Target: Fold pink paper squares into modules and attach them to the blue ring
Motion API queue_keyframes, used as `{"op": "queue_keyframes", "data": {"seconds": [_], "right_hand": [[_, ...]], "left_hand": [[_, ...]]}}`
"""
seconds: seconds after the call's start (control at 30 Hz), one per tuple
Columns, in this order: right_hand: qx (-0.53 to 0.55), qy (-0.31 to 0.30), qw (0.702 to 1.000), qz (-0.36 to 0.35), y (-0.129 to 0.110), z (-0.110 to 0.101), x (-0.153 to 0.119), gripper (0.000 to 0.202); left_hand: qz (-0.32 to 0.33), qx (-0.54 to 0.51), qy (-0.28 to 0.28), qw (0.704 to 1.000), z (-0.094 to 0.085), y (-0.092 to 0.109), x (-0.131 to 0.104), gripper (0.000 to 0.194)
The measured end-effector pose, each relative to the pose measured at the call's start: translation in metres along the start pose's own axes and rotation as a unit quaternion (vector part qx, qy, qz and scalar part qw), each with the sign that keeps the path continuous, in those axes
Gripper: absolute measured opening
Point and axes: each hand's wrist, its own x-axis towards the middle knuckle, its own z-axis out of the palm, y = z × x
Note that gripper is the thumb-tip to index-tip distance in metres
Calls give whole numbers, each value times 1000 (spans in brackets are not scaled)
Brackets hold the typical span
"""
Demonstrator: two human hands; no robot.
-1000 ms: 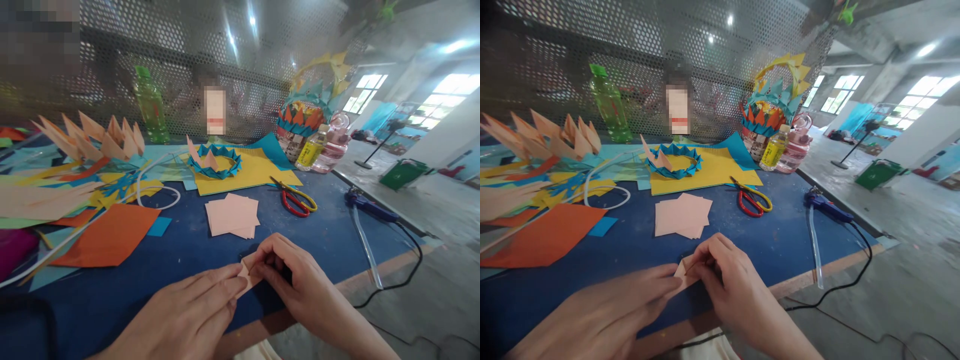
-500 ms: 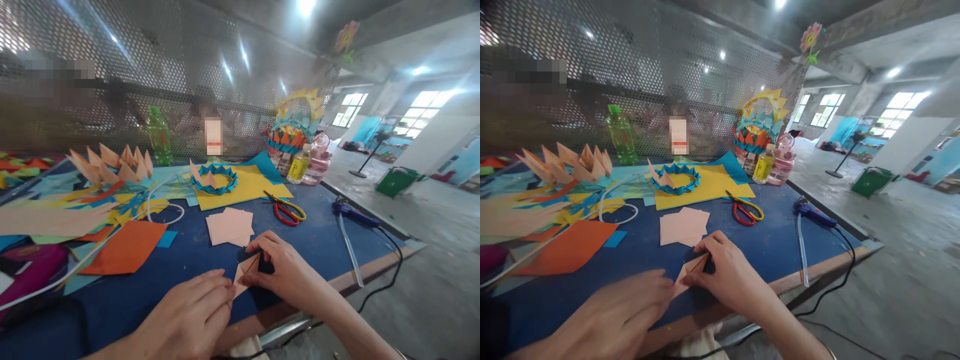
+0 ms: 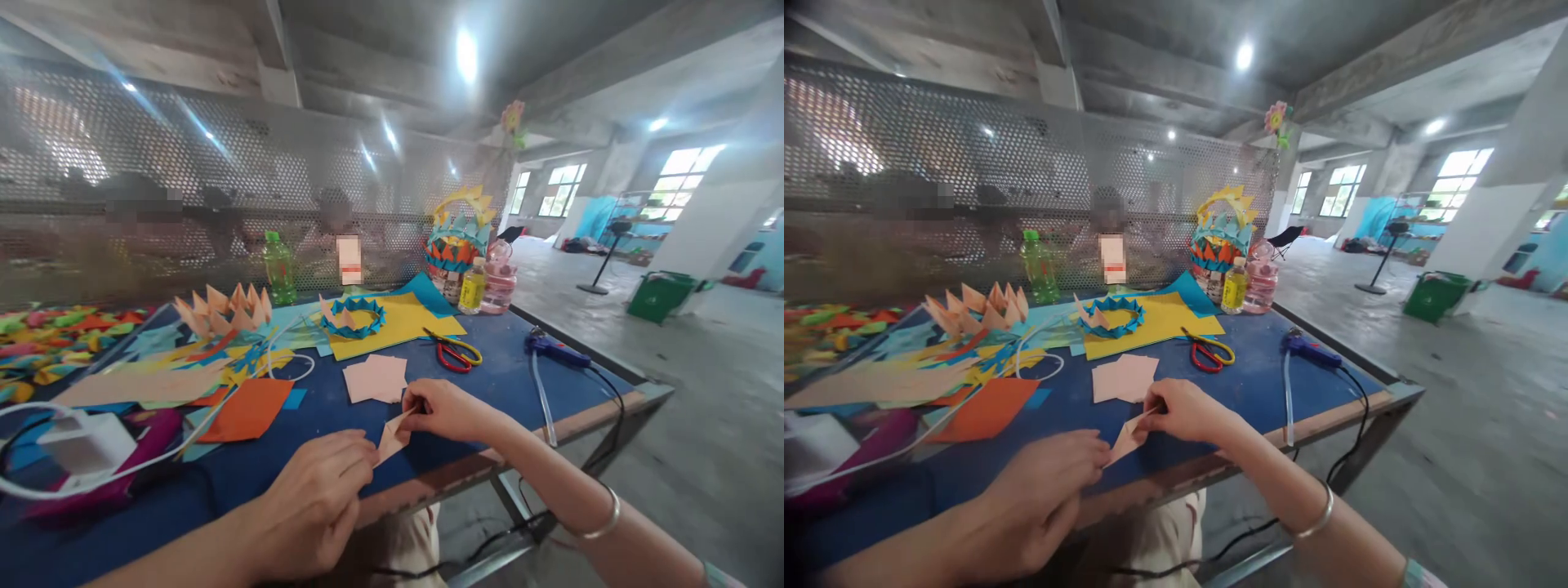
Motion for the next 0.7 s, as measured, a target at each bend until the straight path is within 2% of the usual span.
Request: {"op": "queue_keyframes", "data": {"seconds": [0.1,0.2,0.3,0.37,0.43,0.57,0.7], "right_hand": [[51,-28,998,-5,6,-3,3,17],[94,-23,995,8,6,-1,6,26],[113,-5,993,18,0,5,9,14],[118,12,993,19,-3,9,10,6],[126,38,991,25,-5,11,12,15],[148,96,983,40,-6,13,14,20],[161,139,977,33,-14,12,11,20]], "left_hand": [[-42,8,-28,999,0,6,4,23],[-74,40,-30,996,5,13,5,17],[-106,70,-44,991,13,18,7,17],[-134,93,-46,985,17,21,11,22],[-168,123,-56,977,19,22,16,26],[-218,194,-89,952,17,16,30,15],[-250,212,-98,940,14,8,43,27]]}}
